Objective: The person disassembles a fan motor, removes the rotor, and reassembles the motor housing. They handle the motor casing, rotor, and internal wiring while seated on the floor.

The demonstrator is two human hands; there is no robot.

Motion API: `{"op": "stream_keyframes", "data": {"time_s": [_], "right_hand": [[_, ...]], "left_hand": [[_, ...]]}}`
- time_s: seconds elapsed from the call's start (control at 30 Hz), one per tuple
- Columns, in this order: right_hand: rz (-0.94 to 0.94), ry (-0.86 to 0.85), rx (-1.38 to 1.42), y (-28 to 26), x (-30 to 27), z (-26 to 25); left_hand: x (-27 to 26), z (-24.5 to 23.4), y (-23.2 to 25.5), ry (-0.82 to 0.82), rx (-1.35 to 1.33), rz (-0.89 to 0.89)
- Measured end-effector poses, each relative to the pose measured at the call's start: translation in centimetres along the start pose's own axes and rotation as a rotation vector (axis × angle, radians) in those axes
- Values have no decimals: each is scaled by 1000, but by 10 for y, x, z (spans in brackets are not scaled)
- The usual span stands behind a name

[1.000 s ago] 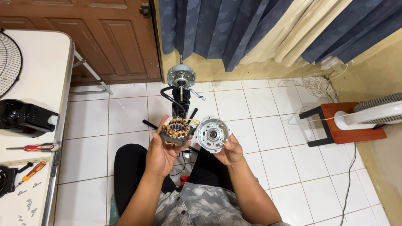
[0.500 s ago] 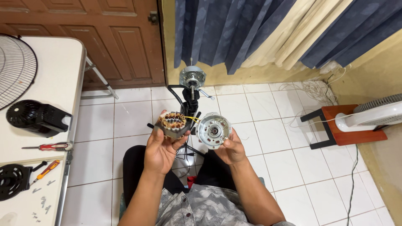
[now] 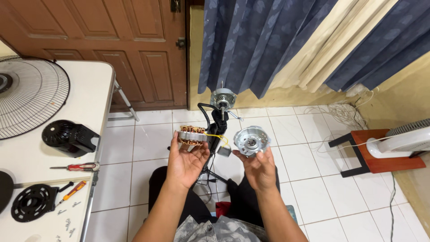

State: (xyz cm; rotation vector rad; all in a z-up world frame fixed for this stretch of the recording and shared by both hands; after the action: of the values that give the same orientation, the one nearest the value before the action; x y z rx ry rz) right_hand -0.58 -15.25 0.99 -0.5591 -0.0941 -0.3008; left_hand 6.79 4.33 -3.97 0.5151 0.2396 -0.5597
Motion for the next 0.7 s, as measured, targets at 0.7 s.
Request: {"op": "stream_keyframes", "data": {"time_s": [0.7], "right_hand": [[6, -82, -75, 4, -14, 24]], "left_hand": [[-6, 39, -4, -135, 239, 170]]}}
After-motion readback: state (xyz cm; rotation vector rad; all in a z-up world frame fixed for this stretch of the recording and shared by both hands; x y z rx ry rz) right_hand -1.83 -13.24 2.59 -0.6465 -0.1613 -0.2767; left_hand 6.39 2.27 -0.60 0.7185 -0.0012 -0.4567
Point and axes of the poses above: each hand's wrist, its own x-axis towards the middle knuckle, its own z-axis out of the palm, y = z × x, the point moved 8 cm from there along x, towards the middle knuckle, and after that the axes turned 15 degrees about x, right-handed, at the moved point
